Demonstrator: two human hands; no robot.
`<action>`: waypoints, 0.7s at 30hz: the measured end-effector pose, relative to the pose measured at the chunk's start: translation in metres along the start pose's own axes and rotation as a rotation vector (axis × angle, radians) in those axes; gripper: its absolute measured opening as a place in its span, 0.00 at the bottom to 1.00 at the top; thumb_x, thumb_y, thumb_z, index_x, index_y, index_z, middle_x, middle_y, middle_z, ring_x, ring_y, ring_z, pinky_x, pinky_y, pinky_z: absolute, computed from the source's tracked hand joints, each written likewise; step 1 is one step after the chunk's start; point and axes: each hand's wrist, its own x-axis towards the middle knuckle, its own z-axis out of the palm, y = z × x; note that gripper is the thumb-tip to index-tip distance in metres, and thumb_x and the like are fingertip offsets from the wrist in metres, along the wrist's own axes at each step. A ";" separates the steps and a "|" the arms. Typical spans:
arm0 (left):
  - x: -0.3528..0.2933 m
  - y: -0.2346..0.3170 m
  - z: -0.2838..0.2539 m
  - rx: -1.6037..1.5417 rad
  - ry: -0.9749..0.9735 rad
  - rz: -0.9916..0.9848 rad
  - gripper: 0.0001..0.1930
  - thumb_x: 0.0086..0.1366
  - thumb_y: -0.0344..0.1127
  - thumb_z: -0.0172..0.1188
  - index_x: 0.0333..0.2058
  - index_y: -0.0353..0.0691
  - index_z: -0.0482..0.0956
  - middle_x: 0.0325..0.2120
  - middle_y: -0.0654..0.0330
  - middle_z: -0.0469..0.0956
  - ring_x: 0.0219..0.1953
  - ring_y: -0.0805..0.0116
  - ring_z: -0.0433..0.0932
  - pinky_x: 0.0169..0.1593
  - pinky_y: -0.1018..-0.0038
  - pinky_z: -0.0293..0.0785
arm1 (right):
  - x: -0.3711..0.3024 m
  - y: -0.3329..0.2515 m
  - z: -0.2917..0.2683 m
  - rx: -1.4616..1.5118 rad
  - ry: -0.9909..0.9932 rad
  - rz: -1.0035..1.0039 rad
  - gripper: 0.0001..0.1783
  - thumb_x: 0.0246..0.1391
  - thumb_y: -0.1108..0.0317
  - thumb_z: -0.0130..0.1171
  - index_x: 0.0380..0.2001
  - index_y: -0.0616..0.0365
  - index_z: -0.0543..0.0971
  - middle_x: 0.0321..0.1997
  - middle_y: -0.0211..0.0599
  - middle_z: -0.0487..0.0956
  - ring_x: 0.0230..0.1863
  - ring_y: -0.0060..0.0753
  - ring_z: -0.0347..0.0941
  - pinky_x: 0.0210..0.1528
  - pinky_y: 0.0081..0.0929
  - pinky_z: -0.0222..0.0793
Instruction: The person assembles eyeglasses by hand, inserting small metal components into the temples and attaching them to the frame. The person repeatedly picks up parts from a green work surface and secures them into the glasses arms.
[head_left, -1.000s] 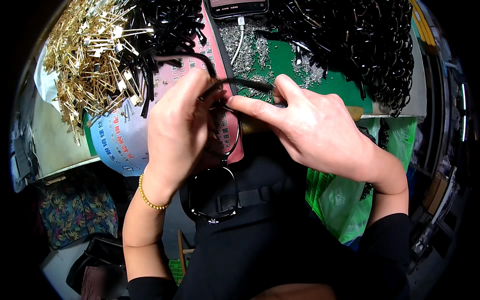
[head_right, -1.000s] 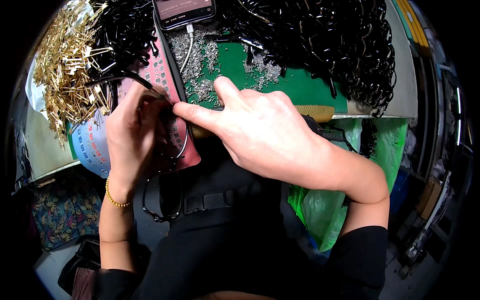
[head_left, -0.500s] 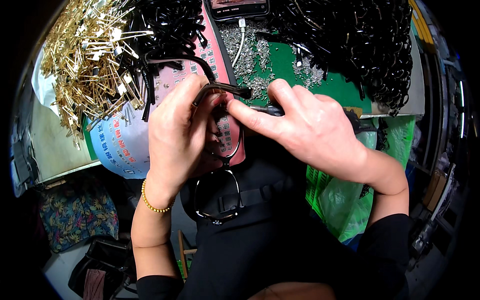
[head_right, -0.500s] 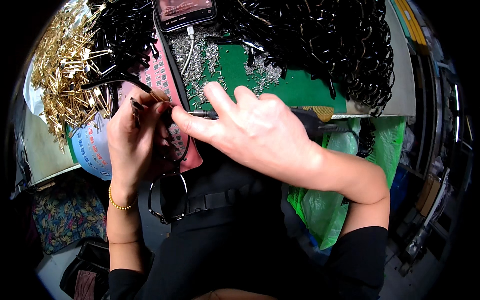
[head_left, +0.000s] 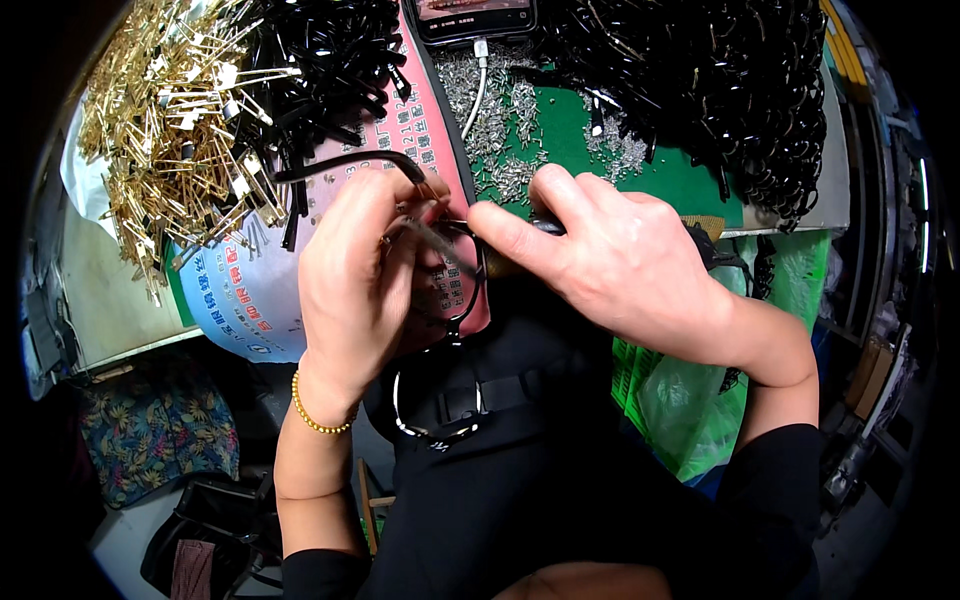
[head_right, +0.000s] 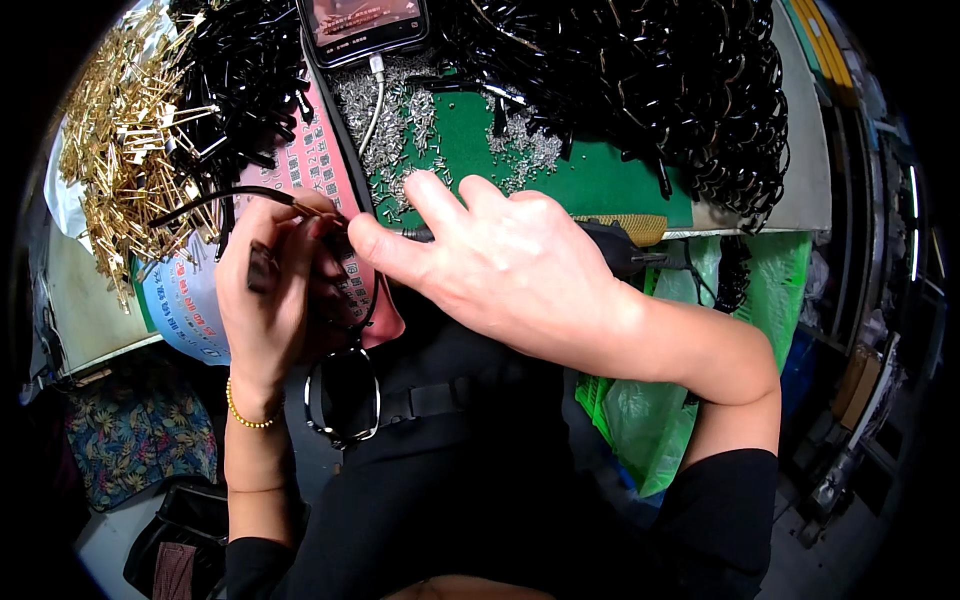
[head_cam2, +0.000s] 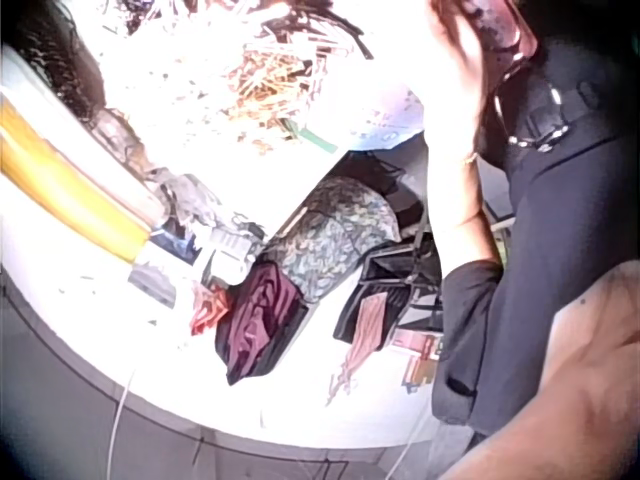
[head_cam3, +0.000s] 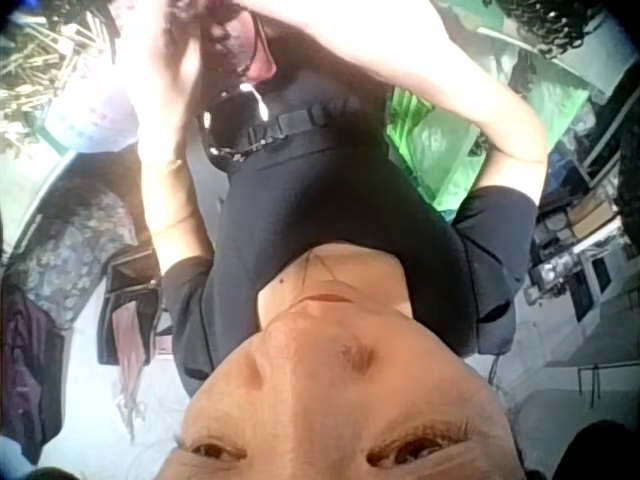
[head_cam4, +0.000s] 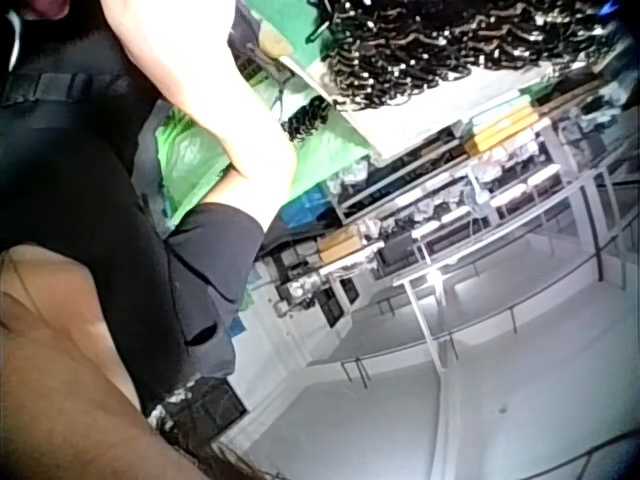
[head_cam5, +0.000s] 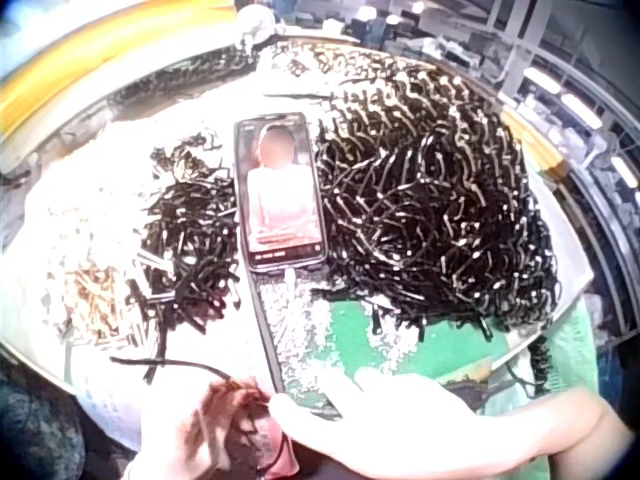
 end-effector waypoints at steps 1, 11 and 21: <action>-0.002 0.000 0.001 -0.025 0.009 -0.017 0.09 0.64 0.17 0.57 0.41 0.33 0.77 0.29 0.57 0.77 0.24 0.71 0.78 0.29 0.76 0.74 | -0.001 0.000 0.000 0.018 -0.001 -0.003 0.22 0.51 0.65 0.60 0.52 0.45 0.76 0.36 0.33 0.72 0.27 0.30 0.72 0.21 0.22 0.69; -0.002 -0.012 0.014 0.212 0.153 0.193 0.07 0.62 0.18 0.59 0.38 0.34 0.77 0.29 0.55 0.80 0.29 0.58 0.82 0.32 0.70 0.77 | 0.000 0.001 0.001 -0.012 0.012 -0.033 0.21 0.52 0.64 0.59 0.52 0.43 0.77 0.35 0.34 0.71 0.24 0.30 0.72 0.20 0.23 0.72; 0.001 -0.009 0.017 0.182 0.165 0.154 0.06 0.63 0.17 0.60 0.37 0.34 0.76 0.28 0.56 0.80 0.29 0.61 0.83 0.31 0.72 0.78 | 0.006 0.005 0.008 -0.079 0.056 -0.084 0.19 0.54 0.61 0.60 0.50 0.45 0.78 0.30 0.31 0.71 0.21 0.26 0.73 0.15 0.22 0.69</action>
